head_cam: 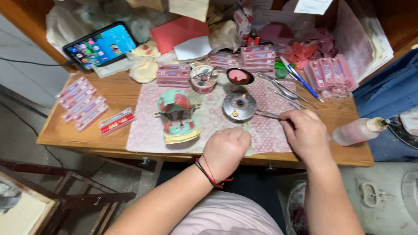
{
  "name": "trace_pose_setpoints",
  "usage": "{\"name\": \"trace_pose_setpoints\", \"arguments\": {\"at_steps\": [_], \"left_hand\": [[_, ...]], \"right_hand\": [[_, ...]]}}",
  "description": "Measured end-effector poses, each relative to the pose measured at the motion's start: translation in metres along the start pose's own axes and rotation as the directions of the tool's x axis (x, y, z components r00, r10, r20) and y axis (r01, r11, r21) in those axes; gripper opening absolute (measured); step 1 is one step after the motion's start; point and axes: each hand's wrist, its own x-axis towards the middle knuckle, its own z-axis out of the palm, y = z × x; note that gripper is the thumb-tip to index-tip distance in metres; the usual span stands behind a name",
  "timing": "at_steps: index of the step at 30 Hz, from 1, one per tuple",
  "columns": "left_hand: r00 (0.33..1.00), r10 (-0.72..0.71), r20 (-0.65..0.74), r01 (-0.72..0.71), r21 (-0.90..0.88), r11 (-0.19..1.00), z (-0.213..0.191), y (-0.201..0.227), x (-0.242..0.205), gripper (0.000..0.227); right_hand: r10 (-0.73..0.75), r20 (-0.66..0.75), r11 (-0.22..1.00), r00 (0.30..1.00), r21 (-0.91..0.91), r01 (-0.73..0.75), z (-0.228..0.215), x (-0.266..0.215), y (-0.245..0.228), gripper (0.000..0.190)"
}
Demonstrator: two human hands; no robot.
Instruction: The person uses a rotary tool to grind a small piece of material, then switches to a dental model to apply a red substance with a brush. They continue to shape and adjust the material on the model using their fingers and tools.
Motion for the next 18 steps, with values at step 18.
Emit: {"name": "trace_pose_setpoints", "arguments": {"at_steps": [18], "left_hand": [[1.0, -0.024, 0.016, 0.024, 0.052, 0.998, -0.013, 0.006, 0.012, 0.009]], "right_hand": [[0.173, 0.043, 0.824, 0.984, 0.54, -0.168, -0.022, -0.002, -0.019, 0.041]]}}
